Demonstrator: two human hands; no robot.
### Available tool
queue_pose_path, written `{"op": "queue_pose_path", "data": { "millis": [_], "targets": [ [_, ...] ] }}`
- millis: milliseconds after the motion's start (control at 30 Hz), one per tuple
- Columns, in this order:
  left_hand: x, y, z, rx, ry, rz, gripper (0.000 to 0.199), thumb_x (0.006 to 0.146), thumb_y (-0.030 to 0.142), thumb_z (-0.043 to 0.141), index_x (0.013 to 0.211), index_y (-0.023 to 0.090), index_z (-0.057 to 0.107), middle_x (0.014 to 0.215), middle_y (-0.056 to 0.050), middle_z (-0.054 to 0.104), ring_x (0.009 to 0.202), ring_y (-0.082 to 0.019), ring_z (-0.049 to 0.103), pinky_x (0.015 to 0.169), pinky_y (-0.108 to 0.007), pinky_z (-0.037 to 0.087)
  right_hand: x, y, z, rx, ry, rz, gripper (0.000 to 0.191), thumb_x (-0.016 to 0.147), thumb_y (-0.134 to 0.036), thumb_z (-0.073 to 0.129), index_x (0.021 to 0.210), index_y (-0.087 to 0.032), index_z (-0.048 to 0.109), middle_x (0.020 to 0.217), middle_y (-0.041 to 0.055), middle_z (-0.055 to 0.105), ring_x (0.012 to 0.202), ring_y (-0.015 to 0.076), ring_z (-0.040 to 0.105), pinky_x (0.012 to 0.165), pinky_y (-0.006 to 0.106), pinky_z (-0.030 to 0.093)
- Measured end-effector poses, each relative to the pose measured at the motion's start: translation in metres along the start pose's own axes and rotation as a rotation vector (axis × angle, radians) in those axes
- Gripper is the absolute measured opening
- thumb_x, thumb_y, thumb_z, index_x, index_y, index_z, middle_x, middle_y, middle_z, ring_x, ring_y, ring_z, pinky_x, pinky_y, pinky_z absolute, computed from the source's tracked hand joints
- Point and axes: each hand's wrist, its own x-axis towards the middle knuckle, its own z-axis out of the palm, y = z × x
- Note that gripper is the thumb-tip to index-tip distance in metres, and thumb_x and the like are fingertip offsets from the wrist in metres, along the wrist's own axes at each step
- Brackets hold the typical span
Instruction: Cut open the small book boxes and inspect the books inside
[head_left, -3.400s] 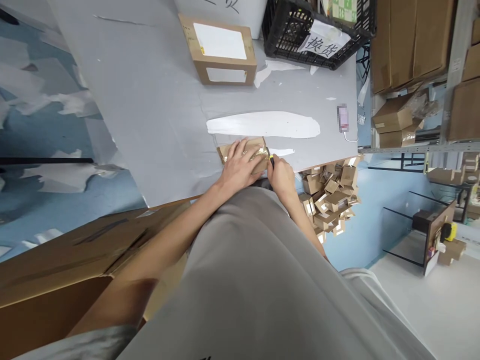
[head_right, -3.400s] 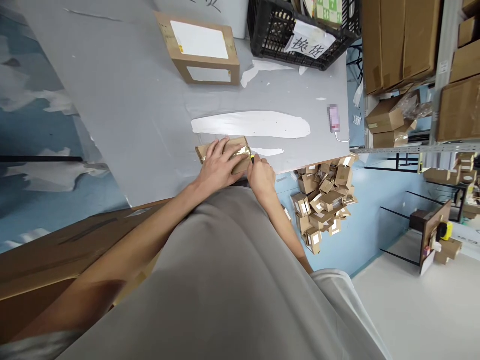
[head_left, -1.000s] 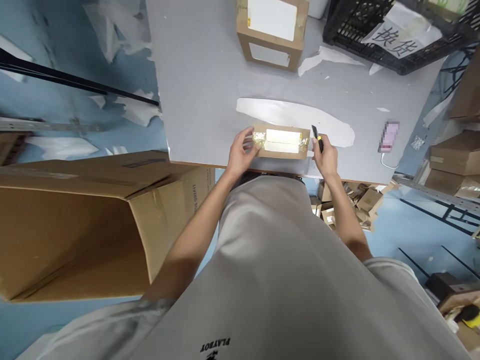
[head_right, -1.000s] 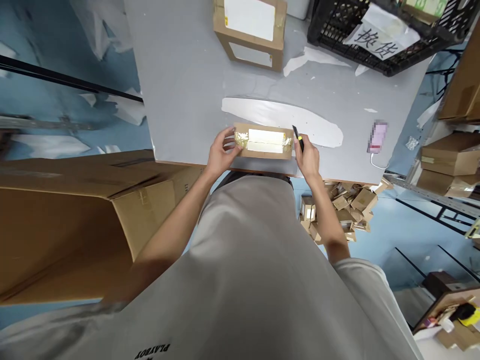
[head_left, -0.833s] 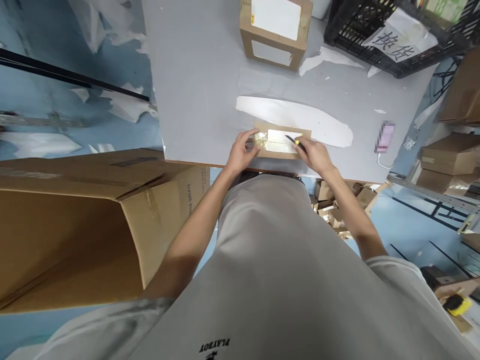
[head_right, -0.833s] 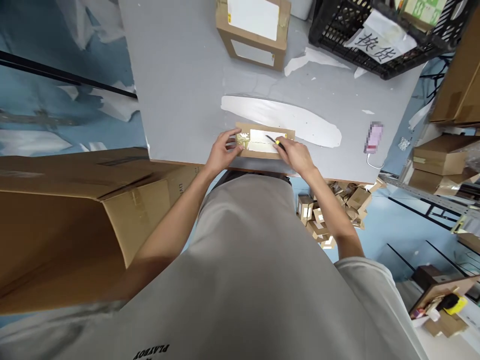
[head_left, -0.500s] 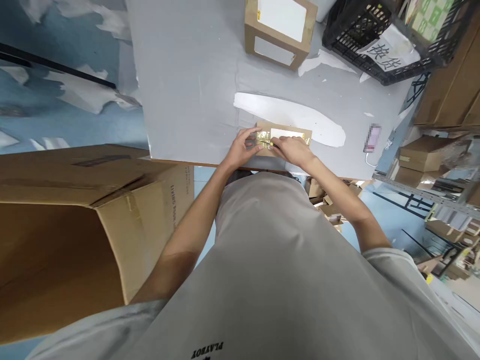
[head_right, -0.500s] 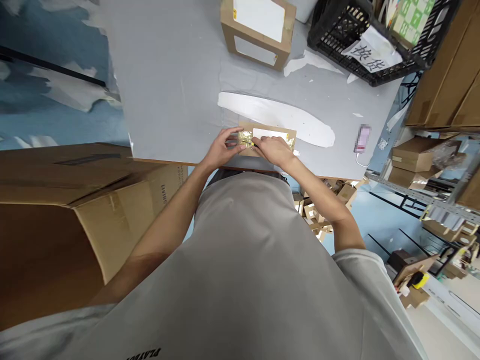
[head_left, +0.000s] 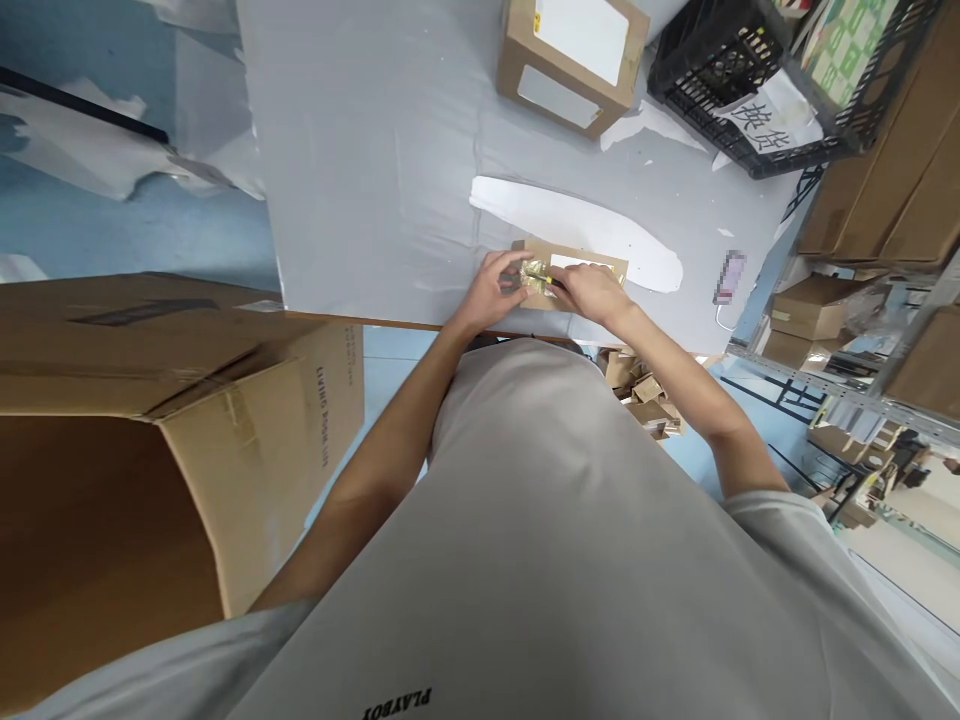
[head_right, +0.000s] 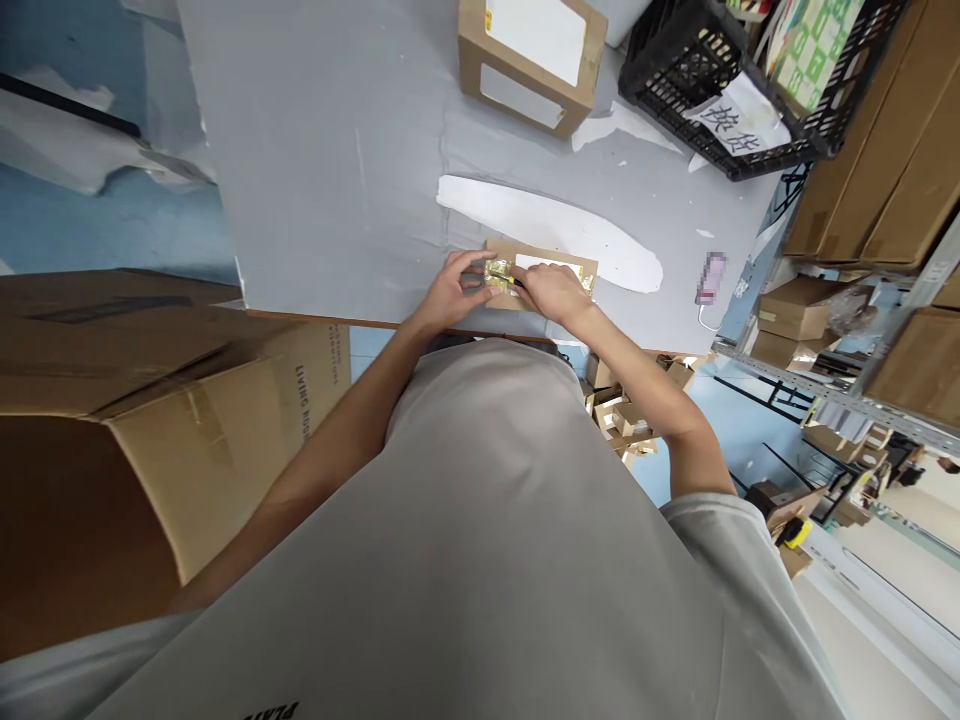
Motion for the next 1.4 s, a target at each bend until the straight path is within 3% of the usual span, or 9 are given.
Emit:
{"op": "queue_pose_path", "data": {
  "millis": [300,400,533,667,767,933,1167,1400],
  "targets": [
    [0.002,-0.013,0.004,0.0,0.046,-0.009,0.069,0.091,0.055,0.087,0.152,0.027,0.071,0.154,-0.014,0.064,0.124,-0.028,0.072,0.104,-0.041,0.067,0.014,-0.016,-0.009,-0.141,0.005,-0.044,0.047,0.112,-0.008,0.041,0.145,-0.006,0.074,0.128,0.0277,0.083,0.125,0.0387,0.078,0.104,0.045,0.055],
    [0.001,-0.018,0.005,-0.005,0.084,-0.002,0.067,0.092,0.054,0.087,0.152,0.029,0.073,0.153,-0.014,0.065,0.122,-0.027,0.073,0.101,-0.04,0.068,0.01,-0.002,-0.004,-0.184,-0.046,0.004,0.046,0.108,-0.003,0.044,0.137,-0.005,0.08,0.126,0.0284,0.084,0.123,0.039,0.08,0.101,0.045,0.057],
    [-0.002,-0.023,0.004,0.015,0.103,-0.004,0.067,0.093,0.058,0.087,0.153,0.03,0.073,0.156,-0.013,0.065,0.123,-0.029,0.074,0.105,-0.044,0.068,-0.012,0.04,0.01,-0.237,-0.099,0.089,0.048,0.105,0.001,0.043,0.134,-0.006,0.082,0.13,0.0284,0.083,0.125,0.0385,0.08,0.097,0.043,0.058],
    [-0.005,-0.025,0.005,0.027,0.14,-0.019,0.071,0.093,0.065,0.086,0.154,0.031,0.073,0.158,-0.014,0.065,0.126,-0.031,0.074,0.109,-0.05,0.067,-0.036,0.083,0.025,-0.226,-0.107,0.144,0.047,0.107,-0.002,0.045,0.138,-0.008,0.079,0.13,0.0285,0.083,0.123,0.0378,0.08,0.096,0.043,0.054],
    [-0.007,-0.025,0.005,0.005,0.168,-0.05,0.072,0.09,0.067,0.089,0.152,0.033,0.074,0.16,-0.013,0.066,0.127,-0.031,0.074,0.11,-0.049,0.067,-0.041,0.103,0.037,-0.191,-0.067,0.139,0.045,0.112,-0.012,0.044,0.144,-0.013,0.076,0.129,0.0263,0.083,0.122,0.0369,0.079,0.097,0.043,0.051],
    [-0.012,-0.02,0.004,0.026,0.199,-0.117,0.071,0.087,0.062,0.092,0.151,0.033,0.075,0.164,-0.013,0.066,0.13,-0.033,0.074,0.11,-0.051,0.068,-0.042,0.12,0.054,-0.124,-0.016,0.069,0.044,0.115,-0.022,0.042,0.145,-0.015,0.074,0.125,0.0243,0.084,0.118,0.0362,0.078,0.095,0.043,0.05],
    [-0.016,-0.011,0.004,0.057,0.233,-0.133,0.081,0.083,0.07,0.093,0.149,0.027,0.075,0.16,-0.016,0.07,0.137,-0.038,0.073,0.114,-0.055,0.065,-0.056,0.148,0.065,-0.093,-0.012,0.065,0.046,0.11,-0.007,0.041,0.143,-0.014,0.073,0.126,0.0258,0.083,0.117,0.0366,0.08,0.091,0.042,0.047],
    [-0.015,-0.006,0.01,0.102,0.312,-0.144,0.082,0.083,0.074,0.09,0.148,0.027,0.075,0.159,-0.016,0.072,0.14,-0.038,0.073,0.122,-0.059,0.06,-0.07,0.156,0.073,0.0,0.048,-0.007,0.046,0.123,-0.035,0.034,0.15,-0.017,0.067,0.13,0.0232,0.081,0.112,0.0348,0.08,0.087,0.038,0.048]
  ]
}}
